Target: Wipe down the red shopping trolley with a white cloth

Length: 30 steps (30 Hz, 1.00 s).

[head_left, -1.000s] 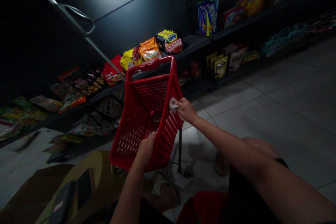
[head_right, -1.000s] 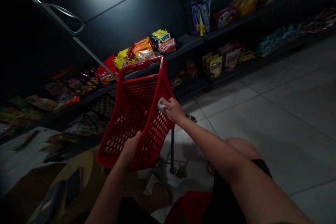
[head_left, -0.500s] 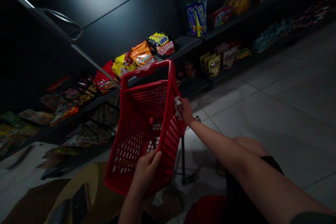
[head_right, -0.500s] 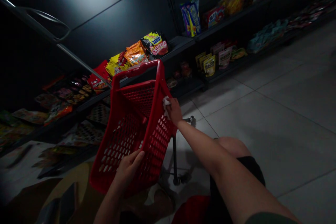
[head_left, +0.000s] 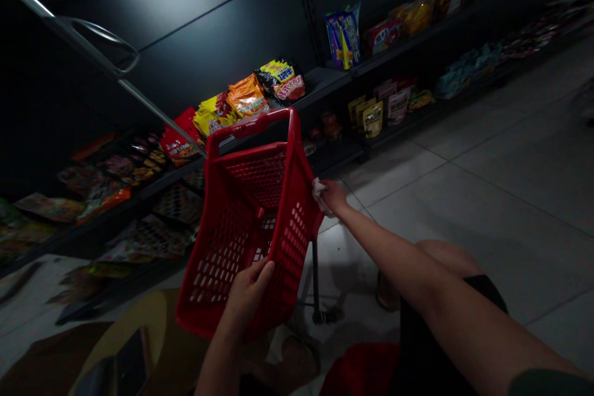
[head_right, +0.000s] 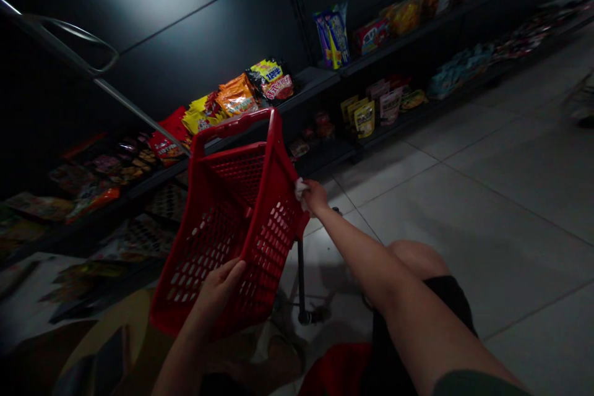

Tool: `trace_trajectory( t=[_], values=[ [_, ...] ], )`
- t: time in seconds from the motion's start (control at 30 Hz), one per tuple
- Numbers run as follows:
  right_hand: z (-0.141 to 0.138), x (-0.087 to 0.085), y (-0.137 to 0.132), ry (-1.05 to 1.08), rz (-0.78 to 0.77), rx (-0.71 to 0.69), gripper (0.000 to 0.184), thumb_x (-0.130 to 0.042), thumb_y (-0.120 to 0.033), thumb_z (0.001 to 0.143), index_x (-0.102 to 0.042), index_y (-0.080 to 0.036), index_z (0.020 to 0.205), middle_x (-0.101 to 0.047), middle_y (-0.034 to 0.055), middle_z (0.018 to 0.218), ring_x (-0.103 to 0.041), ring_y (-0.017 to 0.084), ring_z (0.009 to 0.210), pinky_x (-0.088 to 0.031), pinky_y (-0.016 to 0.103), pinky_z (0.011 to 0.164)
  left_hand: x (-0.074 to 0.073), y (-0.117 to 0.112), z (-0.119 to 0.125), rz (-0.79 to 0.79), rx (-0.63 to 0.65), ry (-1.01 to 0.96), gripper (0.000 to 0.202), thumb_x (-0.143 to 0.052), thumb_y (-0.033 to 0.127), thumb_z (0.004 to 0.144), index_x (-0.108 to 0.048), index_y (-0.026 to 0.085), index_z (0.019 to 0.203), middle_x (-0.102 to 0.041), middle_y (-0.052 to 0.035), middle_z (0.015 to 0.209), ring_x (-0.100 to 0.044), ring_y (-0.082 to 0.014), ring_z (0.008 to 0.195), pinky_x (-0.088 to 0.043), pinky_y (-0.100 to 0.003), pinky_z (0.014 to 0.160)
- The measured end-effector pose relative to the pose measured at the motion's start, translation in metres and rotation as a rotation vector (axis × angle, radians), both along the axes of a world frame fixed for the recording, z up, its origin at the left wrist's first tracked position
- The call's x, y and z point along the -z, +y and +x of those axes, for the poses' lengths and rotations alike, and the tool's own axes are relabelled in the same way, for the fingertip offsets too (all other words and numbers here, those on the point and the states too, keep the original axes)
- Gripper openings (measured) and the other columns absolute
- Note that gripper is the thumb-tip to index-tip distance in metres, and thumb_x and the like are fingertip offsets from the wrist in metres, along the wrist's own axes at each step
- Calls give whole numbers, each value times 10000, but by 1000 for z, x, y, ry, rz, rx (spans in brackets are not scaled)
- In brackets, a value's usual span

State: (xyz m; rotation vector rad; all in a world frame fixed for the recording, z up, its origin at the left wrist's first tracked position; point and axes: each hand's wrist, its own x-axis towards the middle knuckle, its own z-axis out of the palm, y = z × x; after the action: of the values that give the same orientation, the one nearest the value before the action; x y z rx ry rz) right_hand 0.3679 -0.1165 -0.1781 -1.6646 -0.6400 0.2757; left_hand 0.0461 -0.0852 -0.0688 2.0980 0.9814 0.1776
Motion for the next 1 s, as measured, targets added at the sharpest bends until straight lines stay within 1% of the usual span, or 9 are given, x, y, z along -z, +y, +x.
trace_trajectory(
  t=[0.07,0.13,0.3,0.4,0.47,0.6,0.67,0.9,1.0],
  values=[
    [-2,10,-6,37,-26,35,395,-464,-72,690,-666,-166,1016,-693,51,924,-646,205,910,-511,360,884,1,3,0,-23,-19,-15,508,-518,547,864,-724,142,1092,-757,-82,1059,-676,-268,1030,-520,-337,895],
    [-18,8,-4,43,-16,17,400,-487,-93,702,-654,-180,1055,-689,52,979,-642,207,942,-511,357,894,1,7,3,-24,-12,-34,563,-517,545,871,-671,141,1232,-709,-100,1224,-632,-274,1170,-484,-371,1010],
    [-118,-16,-15,-44,99,-129,418,-571,-111,696,-626,-197,1102,-643,55,1115,-587,204,1084,-463,355,1003,0,15,32,28,152,-146,635,-428,492,942,-403,188,1500,-397,-59,1568,-348,-201,1457,-247,-368,1213],
    [-157,-16,-32,-134,224,-363,444,-582,-110,716,-604,-228,1143,-609,48,1113,-559,199,1084,-464,367,994,2,17,49,116,110,-184,634,-373,493,968,-354,191,1525,-352,-68,1592,-336,-198,1464,-223,-383,1222],
    [-151,-13,-35,-145,225,-416,412,-573,-97,720,-634,-234,1104,-607,45,1067,-562,195,1041,-470,355,971,3,17,53,113,81,-217,614,-362,501,974,-395,193,1504,-382,-69,1578,-355,-196,1454,-235,-379,1219],
    [-103,-11,-12,40,73,-98,441,-503,-70,716,-683,-206,1095,-622,56,1052,-559,198,1023,-449,360,986,3,17,45,24,8,-248,573,-372,524,969,-528,191,1408,-514,-71,1488,-415,-200,1417,-278,-374,1209],
    [-94,-13,-1,112,22,-20,470,-502,-80,720,-683,-197,1138,-625,63,1072,-554,205,1042,-437,368,1004,5,18,41,-31,-49,-237,558,-420,536,951,-562,199,1372,-551,-74,1452,-451,-219,1391,-290,-402,1204],
    [-144,-18,-25,52,71,-265,429,-558,-104,766,-678,-201,1166,-599,79,1089,-563,219,1062,-449,372,1008,16,29,40,-208,-100,-323,602,-517,574,891,-583,165,1328,-613,-105,1374,-542,-244,1296,-393,-413,1126],
    [-145,-19,-31,69,101,-209,502,-566,-89,768,-604,-207,1254,-589,70,1157,-545,213,1115,-433,381,1040,15,30,40,-121,-148,-335,583,-560,557,870,-591,178,1312,-654,-96,1305,-602,-235,1196,-458,-386,1041]
  ],
)
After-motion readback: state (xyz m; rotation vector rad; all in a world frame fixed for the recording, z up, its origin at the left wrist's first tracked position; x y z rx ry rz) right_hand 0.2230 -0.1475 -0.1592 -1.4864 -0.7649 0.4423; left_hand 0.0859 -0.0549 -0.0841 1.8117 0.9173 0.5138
